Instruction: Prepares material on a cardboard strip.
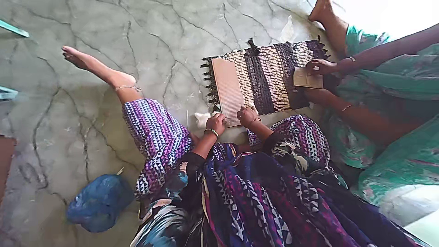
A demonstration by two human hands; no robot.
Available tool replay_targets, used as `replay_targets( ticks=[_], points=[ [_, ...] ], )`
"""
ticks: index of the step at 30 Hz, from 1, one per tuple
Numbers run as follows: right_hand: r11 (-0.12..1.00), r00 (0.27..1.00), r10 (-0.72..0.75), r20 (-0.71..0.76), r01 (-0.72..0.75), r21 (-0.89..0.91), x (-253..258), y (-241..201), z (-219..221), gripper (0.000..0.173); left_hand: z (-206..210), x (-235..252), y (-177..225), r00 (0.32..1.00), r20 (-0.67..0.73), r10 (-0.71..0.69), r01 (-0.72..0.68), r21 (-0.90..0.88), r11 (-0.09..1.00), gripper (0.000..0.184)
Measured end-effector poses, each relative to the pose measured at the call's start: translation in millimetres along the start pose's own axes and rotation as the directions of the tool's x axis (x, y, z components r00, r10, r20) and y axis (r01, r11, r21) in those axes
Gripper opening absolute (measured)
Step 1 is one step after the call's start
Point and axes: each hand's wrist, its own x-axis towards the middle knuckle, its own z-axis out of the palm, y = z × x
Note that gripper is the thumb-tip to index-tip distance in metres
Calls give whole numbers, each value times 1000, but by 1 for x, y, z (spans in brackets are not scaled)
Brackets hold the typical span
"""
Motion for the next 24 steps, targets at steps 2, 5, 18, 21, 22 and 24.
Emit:
replay_targets(
  ticks=[2,5,18,21,22,24],
  points=[
    [1000,1000,-11,7,11,10,0,-3,-2,19,-4,0,4,998,56,8,-9,19,1000,33],
    [998,999,40,-30,-39,43,-2,11,-9,19,-5,3,-5,1000,-7,29,-29,-41,999,29],
    [778,858,513,34,-482,403,13,73,-26,27,-10,-15,-63,901,-339,-271,86,-473,877,29],
    [794,856,506,-109,-412,447,5,62,-33,30,-9,-13,-71,875,-381,-299,61,-525,849,29],
    [815,873,466,-146,-359,456,4,53,-35,30,-9,-14,-73,868,-389,-309,52,-547,836,29],
    [876,935,318,-158,-226,426,9,30,-28,29,-10,-16,-76,854,-399,-332,47,-577,815,29]
  ],
)
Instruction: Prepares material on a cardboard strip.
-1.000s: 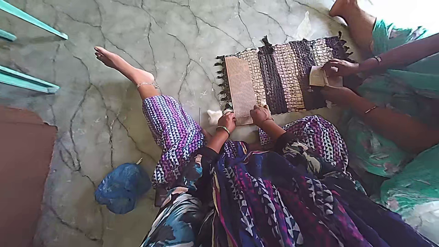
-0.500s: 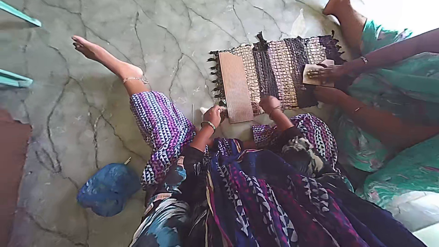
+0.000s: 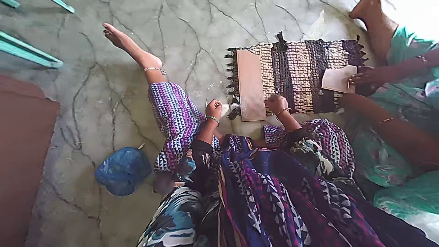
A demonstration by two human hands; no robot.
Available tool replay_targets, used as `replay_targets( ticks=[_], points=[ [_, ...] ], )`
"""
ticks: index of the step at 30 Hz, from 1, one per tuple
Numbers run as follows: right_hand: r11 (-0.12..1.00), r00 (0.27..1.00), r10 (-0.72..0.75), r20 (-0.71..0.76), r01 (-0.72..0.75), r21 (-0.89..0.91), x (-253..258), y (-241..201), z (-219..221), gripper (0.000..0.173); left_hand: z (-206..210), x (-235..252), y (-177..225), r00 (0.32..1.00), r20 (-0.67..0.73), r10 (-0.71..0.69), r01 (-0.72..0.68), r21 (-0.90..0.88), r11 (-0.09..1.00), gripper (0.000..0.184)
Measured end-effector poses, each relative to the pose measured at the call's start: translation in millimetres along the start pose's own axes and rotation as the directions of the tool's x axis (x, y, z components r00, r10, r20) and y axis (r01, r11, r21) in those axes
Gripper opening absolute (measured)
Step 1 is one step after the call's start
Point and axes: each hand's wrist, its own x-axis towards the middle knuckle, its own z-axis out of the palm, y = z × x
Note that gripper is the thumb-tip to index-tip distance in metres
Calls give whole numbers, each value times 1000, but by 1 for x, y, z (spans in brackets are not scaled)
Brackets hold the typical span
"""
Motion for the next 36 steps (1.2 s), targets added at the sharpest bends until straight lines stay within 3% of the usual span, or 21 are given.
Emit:
replay_targets(
  ticks=[4,6,8,10,12,15,16,18,20,25,31,33,36],
  points=[
    [950,938,-286,197,304,-67,0,-42,58,36,5,0,0,1000,10,9,-9,-19,1000,28],
    [912,920,-321,223,364,-189,3,-64,84,41,6,-4,0,999,45,2,-2,5,1000,27],
    [863,915,-335,225,394,-317,7,-77,98,36,6,-6,-4,997,69,-27,24,47,999,28],
    [865,924,-317,216,374,-334,12,-82,99,29,6,-6,-5,997,68,-24,21,45,999,28],
    [930,929,-305,208,337,-144,10,-83,84,24,2,-5,0,996,69,48,-48,-9,999,31],
    [932,877,-356,321,308,192,5,-71,58,24,5,-2,-2,945,141,296,-261,-223,939,50],
    [934,864,-339,373,261,243,0,-67,49,24,10,0,-5,916,180,358,-299,-289,910,50],
    [942,840,-282,464,151,299,-6,-57,34,22,23,2,-13,873,249,419,-307,-387,870,33],
    [933,828,-253,501,71,354,-10,-47,25,22,29,-1,-7,878,305,368,-244,-376,894,17],
    [901,844,-191,501,-52,430,-13,-38,14,22,31,-9,6,920,328,216,-66,-412,909,17],
    [853,843,-244,480,-49,519,-6,-23,17,17,31,-14,15,896,422,140,74,-451,889,23],
    [851,838,-255,482,-42,523,-5,-23,15,19,41,-10,7,895,421,147,58,-436,898,18],
    [838,850,-241,468,-60,542,-8,-25,13,21,34,-20,29,916,400,36,120,-358,926,13]
  ],
)
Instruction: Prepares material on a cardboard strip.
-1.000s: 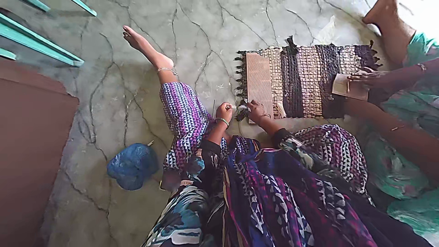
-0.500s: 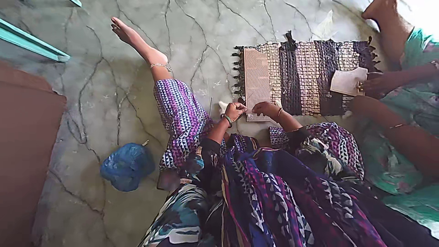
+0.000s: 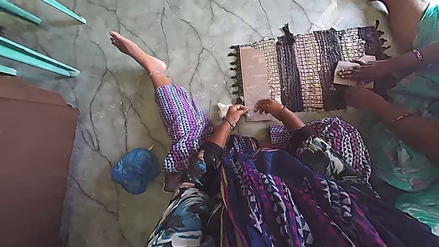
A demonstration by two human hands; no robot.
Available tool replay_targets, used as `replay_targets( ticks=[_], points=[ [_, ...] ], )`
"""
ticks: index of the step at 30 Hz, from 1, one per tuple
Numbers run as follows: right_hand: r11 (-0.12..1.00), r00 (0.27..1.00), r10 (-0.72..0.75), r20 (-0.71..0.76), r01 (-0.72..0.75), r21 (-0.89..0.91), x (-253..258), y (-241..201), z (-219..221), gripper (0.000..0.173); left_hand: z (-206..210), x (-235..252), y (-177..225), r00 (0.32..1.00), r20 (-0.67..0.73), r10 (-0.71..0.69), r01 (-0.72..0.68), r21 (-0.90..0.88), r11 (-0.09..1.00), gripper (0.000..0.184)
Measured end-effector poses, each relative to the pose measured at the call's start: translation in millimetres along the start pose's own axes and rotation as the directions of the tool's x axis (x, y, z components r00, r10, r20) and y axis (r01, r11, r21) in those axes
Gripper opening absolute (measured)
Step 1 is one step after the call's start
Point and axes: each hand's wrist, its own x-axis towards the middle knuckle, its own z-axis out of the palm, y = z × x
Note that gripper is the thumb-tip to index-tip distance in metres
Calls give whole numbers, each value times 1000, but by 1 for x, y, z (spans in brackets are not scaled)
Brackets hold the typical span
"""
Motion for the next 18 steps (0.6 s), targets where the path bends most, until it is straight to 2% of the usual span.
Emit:
replay_targets(
  ticks=[2,7,10,18],
  points=[
    [1000,1000,-5,-26,6,11,2,0,2,23,3,-3,8,998,-45,-31,31,5,999,12],
    [996,991,-69,-112,62,-65,10,3,5,14,3,8,-10,998,-58,31,-35,-73,997,11],
    [998,988,-64,-138,62,-19,11,6,-1,15,2,1,1,996,-80,-27,21,-66,998,8],
    [997,988,-44,-146,53,59,11,9,3,14,3,4,-3,995,-85,-57,47,-119,992,5]
  ],
)
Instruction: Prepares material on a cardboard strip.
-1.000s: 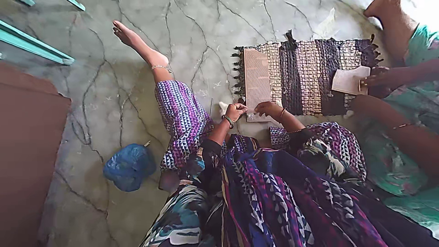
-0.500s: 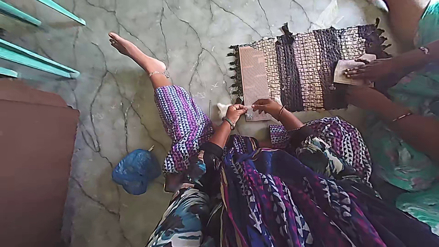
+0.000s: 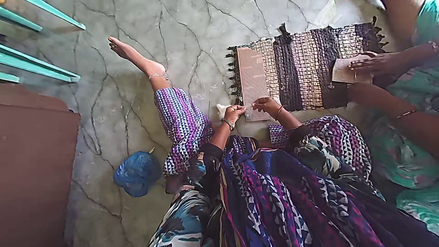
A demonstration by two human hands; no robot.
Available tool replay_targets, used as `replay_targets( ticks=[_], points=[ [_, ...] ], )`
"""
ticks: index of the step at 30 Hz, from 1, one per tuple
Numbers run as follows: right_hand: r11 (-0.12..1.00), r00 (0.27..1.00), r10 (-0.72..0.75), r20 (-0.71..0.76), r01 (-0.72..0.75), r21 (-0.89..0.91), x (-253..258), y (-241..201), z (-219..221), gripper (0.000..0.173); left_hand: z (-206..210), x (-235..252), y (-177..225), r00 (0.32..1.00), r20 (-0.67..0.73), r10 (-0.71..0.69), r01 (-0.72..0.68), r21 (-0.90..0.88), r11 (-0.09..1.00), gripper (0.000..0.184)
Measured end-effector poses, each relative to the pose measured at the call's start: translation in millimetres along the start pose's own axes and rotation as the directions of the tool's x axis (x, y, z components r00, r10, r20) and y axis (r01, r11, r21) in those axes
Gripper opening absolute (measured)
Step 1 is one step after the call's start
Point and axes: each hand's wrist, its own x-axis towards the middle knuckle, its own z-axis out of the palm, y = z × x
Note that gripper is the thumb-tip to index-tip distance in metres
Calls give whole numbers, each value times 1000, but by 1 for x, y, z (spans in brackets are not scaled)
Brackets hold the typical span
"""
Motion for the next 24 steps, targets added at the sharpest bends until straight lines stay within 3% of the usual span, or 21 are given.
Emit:
replay_targets(
  ticks=[4,9,15,18,24],
  points=[
    [998,997,-44,-57,46,36,4,3,-1,11,-1,2,-2,1000,-13,-2,2,-8,1000,6],
    [993,995,10,-100,2,116,3,4,-7,9,-4,2,0,999,-34,-19,18,-40,999,6],
    [986,965,80,-249,-41,159,6,2,-3,14,-19,-1,7,995,-91,-39,27,-134,991,8],
    [992,979,44,-199,-19,128,7,1,2,11,-22,9,12,985,-159,-62,24,-231,973,9],
    [982,995,-76,59,65,176,-3,-6,18,15,-10,4,13,982,-167,-93,62,-183,981,8]
  ],
)
